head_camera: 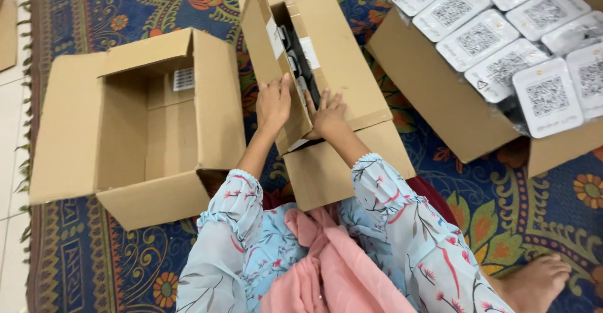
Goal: The person sorts and packs QR code cards into cardboard boxes while sitting on the floor.
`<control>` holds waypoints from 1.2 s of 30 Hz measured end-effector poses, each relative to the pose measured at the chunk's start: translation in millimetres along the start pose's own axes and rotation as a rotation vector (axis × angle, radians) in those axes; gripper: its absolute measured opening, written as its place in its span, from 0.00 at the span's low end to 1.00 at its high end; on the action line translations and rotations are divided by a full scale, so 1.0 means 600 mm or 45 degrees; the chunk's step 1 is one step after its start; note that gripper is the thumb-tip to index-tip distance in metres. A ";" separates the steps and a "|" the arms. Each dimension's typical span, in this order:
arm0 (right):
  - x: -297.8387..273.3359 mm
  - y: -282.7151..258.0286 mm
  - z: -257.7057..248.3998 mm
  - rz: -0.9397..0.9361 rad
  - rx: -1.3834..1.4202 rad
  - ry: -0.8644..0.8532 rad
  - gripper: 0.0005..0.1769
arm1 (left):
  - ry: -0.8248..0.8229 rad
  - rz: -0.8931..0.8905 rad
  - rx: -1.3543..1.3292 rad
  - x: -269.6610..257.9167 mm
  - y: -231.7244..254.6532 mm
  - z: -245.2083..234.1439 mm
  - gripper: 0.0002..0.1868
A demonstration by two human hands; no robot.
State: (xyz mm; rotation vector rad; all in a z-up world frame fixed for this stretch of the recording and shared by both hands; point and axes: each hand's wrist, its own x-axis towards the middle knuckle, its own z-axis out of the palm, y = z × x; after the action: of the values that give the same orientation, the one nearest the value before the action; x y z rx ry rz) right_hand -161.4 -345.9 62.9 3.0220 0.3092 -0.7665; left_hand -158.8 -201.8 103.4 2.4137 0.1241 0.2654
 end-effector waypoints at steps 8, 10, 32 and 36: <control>-0.026 0.253 0.010 -0.753 0.911 0.140 0.46 | -0.121 0.132 0.468 -0.037 0.020 0.149 0.43; -0.057 0.266 0.005 -0.801 1.179 0.151 0.46 | -0.084 0.184 0.562 -0.050 0.021 0.167 0.48; -0.147 0.365 -0.054 -0.905 0.383 0.175 0.49 | -0.140 0.110 0.517 -0.050 0.021 0.162 0.50; -0.106 0.395 -0.031 -1.012 0.676 0.254 0.42 | -0.559 -0.093 0.459 0.004 0.029 0.130 0.54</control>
State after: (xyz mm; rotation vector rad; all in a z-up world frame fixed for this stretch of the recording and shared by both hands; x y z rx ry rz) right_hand -161.4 -589.1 100.0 3.4376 1.6119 -0.6161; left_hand -138.4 -263.9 57.8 2.7522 0.0627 -0.3514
